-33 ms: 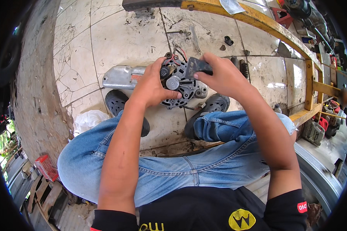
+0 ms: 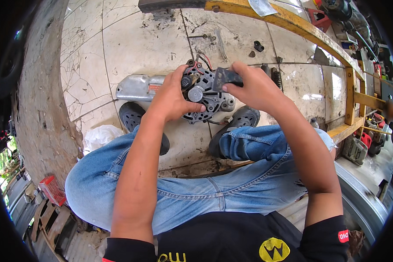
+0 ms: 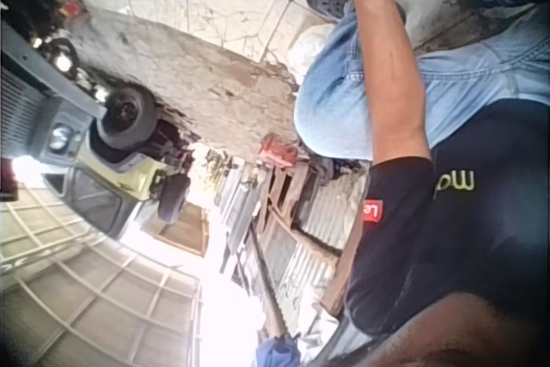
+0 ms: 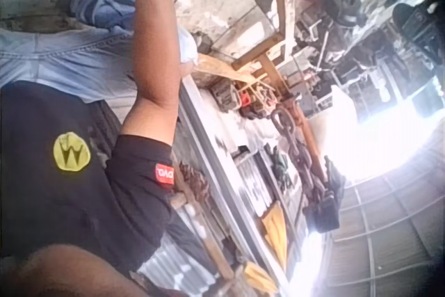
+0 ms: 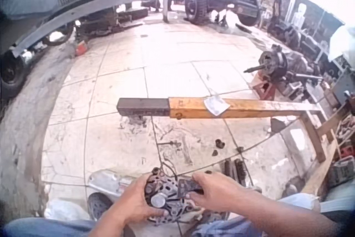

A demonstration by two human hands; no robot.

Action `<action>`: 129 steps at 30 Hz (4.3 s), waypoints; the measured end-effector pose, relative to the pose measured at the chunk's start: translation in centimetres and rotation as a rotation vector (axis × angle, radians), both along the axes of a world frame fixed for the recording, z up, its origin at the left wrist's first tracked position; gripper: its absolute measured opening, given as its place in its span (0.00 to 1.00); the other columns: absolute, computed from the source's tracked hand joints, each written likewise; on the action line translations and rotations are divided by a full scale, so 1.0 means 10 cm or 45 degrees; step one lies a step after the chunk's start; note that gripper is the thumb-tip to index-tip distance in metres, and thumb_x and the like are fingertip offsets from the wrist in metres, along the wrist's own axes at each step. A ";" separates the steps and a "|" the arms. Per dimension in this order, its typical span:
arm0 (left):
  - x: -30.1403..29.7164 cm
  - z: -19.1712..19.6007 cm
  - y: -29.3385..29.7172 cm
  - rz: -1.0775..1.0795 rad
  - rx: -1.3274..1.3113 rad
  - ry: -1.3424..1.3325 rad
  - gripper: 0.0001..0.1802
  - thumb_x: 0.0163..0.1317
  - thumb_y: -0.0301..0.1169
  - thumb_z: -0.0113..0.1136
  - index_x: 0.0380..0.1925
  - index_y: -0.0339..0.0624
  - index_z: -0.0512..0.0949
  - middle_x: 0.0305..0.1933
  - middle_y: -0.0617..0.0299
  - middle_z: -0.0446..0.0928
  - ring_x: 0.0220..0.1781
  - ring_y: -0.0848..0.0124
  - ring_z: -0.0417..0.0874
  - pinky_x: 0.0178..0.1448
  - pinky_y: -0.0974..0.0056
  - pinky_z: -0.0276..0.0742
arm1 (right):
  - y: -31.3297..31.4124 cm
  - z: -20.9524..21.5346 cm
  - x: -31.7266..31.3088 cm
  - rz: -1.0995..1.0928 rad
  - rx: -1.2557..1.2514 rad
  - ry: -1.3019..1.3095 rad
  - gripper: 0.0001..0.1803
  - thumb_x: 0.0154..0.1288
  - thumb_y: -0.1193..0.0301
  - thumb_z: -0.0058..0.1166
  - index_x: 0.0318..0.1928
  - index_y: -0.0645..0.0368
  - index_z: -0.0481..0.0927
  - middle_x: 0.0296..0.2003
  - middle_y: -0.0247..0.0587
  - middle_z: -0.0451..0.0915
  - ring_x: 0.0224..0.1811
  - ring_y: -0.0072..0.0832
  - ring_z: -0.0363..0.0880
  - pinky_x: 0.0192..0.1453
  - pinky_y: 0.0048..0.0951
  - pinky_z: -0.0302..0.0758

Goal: The person sits on the floor and uses a screwdriver and a scraper to clean and adjust the internal components of a disassembled alternator. The person repeatedly scrapes the metal fins and uses the screwdriver to manipulate internal parts.

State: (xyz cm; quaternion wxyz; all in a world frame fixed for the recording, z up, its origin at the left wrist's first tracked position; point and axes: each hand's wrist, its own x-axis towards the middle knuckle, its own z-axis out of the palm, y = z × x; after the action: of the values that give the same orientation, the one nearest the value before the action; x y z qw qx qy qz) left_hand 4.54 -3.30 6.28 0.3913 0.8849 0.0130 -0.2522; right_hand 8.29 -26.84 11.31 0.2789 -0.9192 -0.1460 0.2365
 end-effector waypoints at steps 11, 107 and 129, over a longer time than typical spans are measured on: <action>0.04 -0.01 0.01 -0.005 -0.035 -0.018 0.70 0.29 0.42 0.89 0.74 0.45 0.57 0.70 0.44 0.68 0.72 0.48 0.70 0.74 0.53 0.68 | 0.18 0.04 -0.21 0.095 -0.193 0.024 0.12 0.68 0.64 0.57 0.45 0.57 0.75 0.30 0.56 0.84 0.38 0.56 0.83 0.42 0.56 0.77; 0.09 -0.03 0.01 -0.077 0.013 0.019 0.71 0.31 0.46 0.88 0.76 0.45 0.54 0.73 0.43 0.65 0.75 0.49 0.67 0.76 0.53 0.65 | 0.09 0.02 -0.01 0.358 -0.289 0.056 0.13 0.65 0.66 0.59 0.49 0.52 0.81 0.41 0.51 0.85 0.49 0.52 0.82 0.49 0.53 0.76; 0.11 -0.04 0.01 -0.079 -0.037 0.041 0.72 0.29 0.41 0.89 0.76 0.45 0.54 0.71 0.43 0.66 0.73 0.49 0.69 0.76 0.53 0.67 | 0.08 -0.19 -0.19 0.328 -0.154 -0.223 0.10 0.63 0.67 0.59 0.45 0.51 0.80 0.39 0.45 0.84 0.45 0.50 0.84 0.45 0.51 0.78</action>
State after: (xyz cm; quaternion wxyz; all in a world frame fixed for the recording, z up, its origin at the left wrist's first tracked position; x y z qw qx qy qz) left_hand 5.59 -3.18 5.88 0.3958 0.8750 -0.0117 -0.2787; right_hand 6.44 -26.08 9.38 0.1768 -0.9251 -0.2718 0.1975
